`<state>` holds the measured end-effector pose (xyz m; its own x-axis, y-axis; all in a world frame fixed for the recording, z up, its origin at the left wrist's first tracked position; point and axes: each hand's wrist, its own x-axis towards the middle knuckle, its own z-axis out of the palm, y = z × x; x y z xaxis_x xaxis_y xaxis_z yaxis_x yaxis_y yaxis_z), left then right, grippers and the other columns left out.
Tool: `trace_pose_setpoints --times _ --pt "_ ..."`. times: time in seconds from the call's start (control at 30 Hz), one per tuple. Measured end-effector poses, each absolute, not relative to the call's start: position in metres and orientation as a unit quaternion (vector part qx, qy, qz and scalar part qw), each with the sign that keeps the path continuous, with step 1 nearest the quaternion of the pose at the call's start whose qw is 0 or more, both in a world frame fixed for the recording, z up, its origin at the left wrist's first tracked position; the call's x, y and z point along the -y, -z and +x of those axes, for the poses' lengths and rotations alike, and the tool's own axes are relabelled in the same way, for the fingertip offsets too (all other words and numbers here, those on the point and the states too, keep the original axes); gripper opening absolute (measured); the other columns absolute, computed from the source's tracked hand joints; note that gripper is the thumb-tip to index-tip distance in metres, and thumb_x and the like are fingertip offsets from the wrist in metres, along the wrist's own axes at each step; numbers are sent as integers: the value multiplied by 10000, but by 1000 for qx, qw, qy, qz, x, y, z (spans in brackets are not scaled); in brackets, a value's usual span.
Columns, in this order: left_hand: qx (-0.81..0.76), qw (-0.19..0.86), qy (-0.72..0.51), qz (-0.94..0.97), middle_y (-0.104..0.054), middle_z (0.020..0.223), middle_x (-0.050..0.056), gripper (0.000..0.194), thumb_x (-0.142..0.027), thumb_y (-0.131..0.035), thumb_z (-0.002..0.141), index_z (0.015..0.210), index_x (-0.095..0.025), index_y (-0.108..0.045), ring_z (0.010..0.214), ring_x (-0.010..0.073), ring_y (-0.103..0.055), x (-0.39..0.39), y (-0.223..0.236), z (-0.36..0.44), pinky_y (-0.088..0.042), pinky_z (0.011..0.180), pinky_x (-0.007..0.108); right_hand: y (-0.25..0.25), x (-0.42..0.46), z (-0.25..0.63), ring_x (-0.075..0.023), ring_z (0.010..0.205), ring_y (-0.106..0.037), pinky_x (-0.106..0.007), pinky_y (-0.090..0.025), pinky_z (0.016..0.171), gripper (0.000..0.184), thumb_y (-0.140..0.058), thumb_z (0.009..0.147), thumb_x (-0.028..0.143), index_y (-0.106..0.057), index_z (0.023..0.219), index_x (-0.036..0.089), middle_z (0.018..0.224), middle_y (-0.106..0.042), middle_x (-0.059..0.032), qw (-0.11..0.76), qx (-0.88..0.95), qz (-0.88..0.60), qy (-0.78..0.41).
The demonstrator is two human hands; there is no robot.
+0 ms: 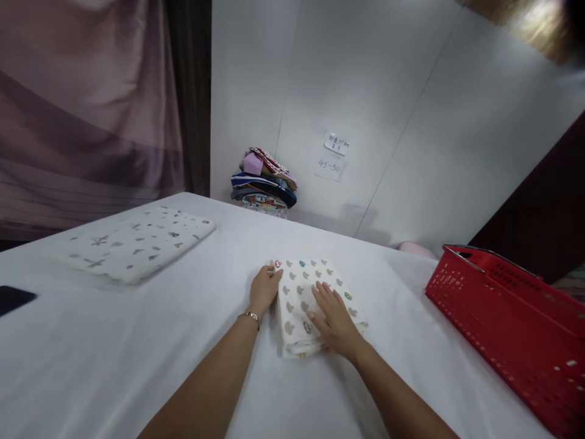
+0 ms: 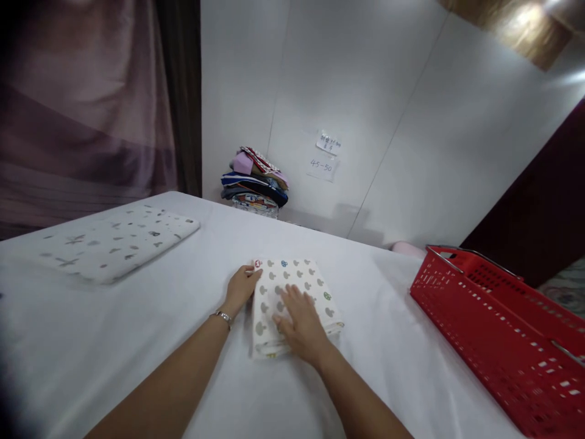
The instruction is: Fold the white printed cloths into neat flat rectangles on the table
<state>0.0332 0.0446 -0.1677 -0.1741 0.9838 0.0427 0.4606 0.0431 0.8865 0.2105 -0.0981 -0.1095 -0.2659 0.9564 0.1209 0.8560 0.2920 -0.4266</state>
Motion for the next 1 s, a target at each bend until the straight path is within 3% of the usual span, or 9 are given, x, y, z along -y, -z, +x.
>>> trace_pose_setpoints --times 0.23,0.47,0.6,0.7,0.83,1.0 --pt "-658 257 -392 590 -671 986 58 351 -435 -510 814 1063 -196 -571 892 203 -613 -39 162 32 -428 738 276 142 90 225 -244 1391 -115 -468 -76 1119 614 -319 917 497 -318 1415 136 1493 -194 -110 89 790 -592 -131" --pt "-668 265 -381 582 -664 995 51 284 -395 -532 807 996 -193 -598 895 198 -605 -36 155 30 -426 748 274 122 35 220 -245 1386 -145 -479 -121 1101 599 -368 894 534 -321 1412 236 1496 -226 -71 149 785 -584 -143" --pt "-667 272 -383 579 -665 979 55 264 -393 -518 819 966 -189 -599 882 196 -610 -34 152 30 -420 728 268 120 -25 190 -229 1396 -88 -470 -106 1103 595 -323 917 496 -281 1425 189 1510 -176 -85 170 793 -578 -95" --pt "-665 268 -384 581 -669 959 48 251 -400 -510 823 942 -199 -603 848 190 -614 -35 155 29 -416 702 264 131 -52 170 -220 1392 -115 -468 -105 1103 555 -298 931 462 -312 1406 177 1498 -220 -95 166 795 -578 -75" --pt "-670 275 -381 575 -667 978 45 251 -372 -511 821 982 -201 -600 859 182 -610 -39 163 29 -414 695 253 152 -58 163 -219 1378 -183 -461 -112 1102 510 -253 947 421 -351 1386 180 1470 -295 -93 149 802 -575 -65" --pt "-677 270 -368 577 -663 978 46 270 -400 -501 815 978 -207 -596 858 193 -607 -41 166 30 -405 676 262 155 -58 164 -226 1378 -176 -457 -102 1105 535 -241 947 432 -349 1391 153 1474 -285 -102 149 804 -570 -77"
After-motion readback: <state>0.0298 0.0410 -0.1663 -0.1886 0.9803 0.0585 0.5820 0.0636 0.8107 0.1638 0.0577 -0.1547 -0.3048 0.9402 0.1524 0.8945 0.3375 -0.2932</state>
